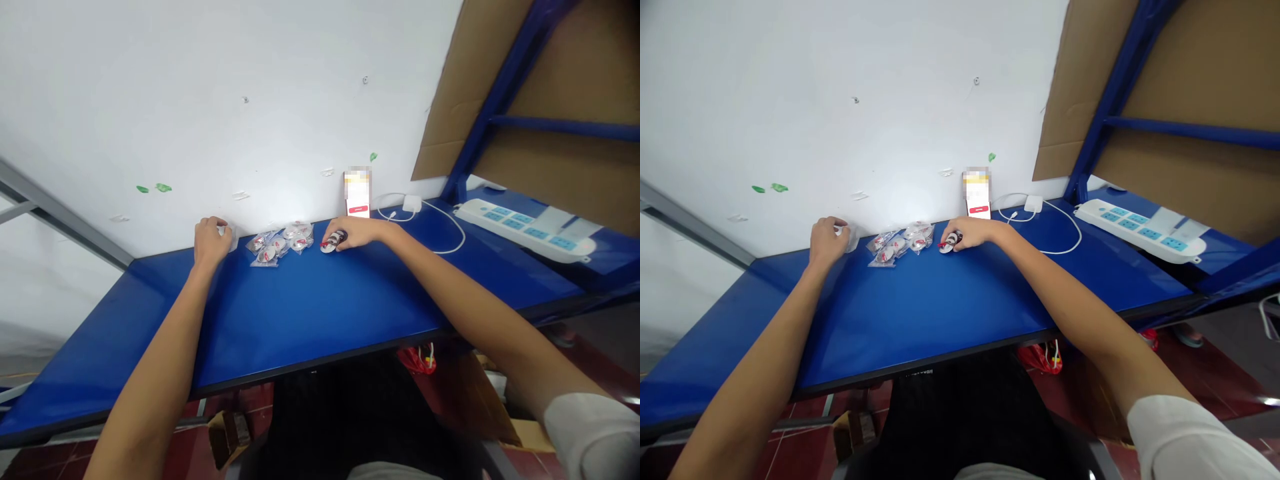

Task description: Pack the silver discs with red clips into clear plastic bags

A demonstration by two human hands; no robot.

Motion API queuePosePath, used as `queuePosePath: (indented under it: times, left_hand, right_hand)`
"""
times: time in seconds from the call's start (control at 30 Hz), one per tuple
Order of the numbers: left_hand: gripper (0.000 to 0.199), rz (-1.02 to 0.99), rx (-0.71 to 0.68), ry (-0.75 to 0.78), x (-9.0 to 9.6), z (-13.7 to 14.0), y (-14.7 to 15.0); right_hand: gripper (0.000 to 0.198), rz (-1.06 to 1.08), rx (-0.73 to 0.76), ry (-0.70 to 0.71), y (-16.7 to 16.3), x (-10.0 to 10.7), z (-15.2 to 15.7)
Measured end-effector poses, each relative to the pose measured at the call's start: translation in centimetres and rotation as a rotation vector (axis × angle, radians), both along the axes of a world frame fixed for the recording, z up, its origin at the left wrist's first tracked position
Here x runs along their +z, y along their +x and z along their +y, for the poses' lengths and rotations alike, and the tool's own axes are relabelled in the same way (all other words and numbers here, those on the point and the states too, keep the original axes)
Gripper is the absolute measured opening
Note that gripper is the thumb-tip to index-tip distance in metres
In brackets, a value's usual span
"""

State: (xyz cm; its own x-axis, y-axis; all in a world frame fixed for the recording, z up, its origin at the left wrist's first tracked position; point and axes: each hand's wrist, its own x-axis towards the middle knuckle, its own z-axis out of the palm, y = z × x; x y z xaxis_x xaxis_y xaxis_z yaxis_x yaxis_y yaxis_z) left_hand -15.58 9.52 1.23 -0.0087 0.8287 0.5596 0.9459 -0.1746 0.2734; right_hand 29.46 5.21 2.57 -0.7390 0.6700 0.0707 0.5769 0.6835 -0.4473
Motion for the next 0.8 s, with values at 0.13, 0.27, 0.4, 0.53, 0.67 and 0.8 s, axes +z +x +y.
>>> queuePosePath:
  times: [0.13, 0.27, 0.4, 0.53, 0.67, 0.8]
  left_hand:
    - [0.021, 0.006, -0.015, 0.015, -0.1, 0.1, 0.1]
    - [0.019, -0.004, -0.012, 0.013, 0.1, -0.2, 0.4]
    - [0.018, 0.005, -0.041, 0.061, 0.7, -1.1, 1.7]
    - [0.018, 0.036, -0.193, 0.118, 0.9, -2.5, 4.8]
    - [0.017, 0.052, -0.355, 0.105, 0.5, -3.9, 8.3]
    - [0.017, 0.058, -0.492, 0.053, 0.1, -5.1, 10.6]
  right_hand:
    - [0.045, 0.004, 0.005, -0.023, 0.0, 0.4, -0.4]
    - [0.035, 0.021, 0.007, -0.006, -0.3, 0.7, -0.6]
    - [0.030, 0.040, 0.018, -0.003, -0.6, 0.4, -0.4]
    - [0.032, 0.018, 0.011, -0.019, -1.0, -0.1, -0.4]
    - [0.032, 0.018, -0.003, 0.029, -1.5, -0.3, -0.8]
    - [0.034, 0.028, 0.015, 0.029, -1.3, -0.3, -0.7]
